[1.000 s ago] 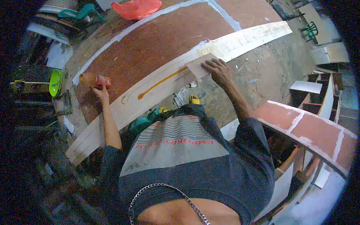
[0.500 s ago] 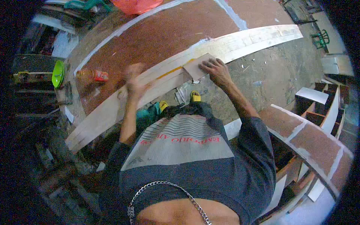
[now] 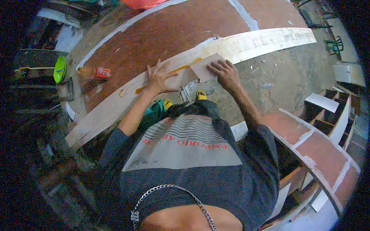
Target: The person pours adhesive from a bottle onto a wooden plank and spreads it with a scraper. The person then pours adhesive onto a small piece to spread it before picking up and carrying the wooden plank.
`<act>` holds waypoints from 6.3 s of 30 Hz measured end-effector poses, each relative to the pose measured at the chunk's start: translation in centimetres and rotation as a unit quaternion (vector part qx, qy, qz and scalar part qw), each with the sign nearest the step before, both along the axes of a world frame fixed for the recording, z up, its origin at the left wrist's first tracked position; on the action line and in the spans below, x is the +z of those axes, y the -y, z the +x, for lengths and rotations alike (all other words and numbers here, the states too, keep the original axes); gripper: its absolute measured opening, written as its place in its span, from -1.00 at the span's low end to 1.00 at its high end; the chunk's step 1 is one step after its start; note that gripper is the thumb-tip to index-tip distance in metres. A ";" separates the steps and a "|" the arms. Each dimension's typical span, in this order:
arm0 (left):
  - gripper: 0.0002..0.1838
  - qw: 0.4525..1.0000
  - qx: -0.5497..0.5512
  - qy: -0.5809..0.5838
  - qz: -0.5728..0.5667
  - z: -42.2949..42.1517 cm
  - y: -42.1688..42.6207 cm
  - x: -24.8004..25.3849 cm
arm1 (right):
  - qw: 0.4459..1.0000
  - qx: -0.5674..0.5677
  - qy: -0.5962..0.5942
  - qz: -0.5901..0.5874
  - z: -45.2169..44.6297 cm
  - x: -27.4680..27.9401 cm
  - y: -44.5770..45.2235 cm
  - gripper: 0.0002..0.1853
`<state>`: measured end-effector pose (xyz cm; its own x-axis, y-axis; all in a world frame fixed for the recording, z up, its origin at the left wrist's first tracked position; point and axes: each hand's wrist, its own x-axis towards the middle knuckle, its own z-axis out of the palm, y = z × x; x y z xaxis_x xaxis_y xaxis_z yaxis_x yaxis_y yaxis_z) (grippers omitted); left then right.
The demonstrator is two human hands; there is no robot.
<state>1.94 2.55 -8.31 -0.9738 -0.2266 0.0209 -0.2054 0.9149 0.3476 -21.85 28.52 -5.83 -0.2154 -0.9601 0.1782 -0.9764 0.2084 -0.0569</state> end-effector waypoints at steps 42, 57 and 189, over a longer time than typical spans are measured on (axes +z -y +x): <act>-0.23 0.998 0.022 0.066 0.009 0.4 0.1 0.1 | 0.998 -0.052 0.006 -0.021 -2.1 -2.6 5.2 -0.41; -0.23 0.997 0.026 0.073 0.015 0.4 0.0 0.5 | 0.999 -0.047 0.019 -0.012 -0.8 -1.7 2.0 -0.29; -0.22 0.997 0.037 0.054 0.029 0.6 -0.1 0.1 | 0.956 0.023 0.067 0.285 -4.1 7.7 -1.3 -0.55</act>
<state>2.51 2.68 -8.19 -0.9502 -0.2957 -0.0983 -0.3107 0.8749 0.3716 -25.93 29.78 1.89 -0.1552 -0.9022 -0.4025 -0.9770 0.2004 -0.0723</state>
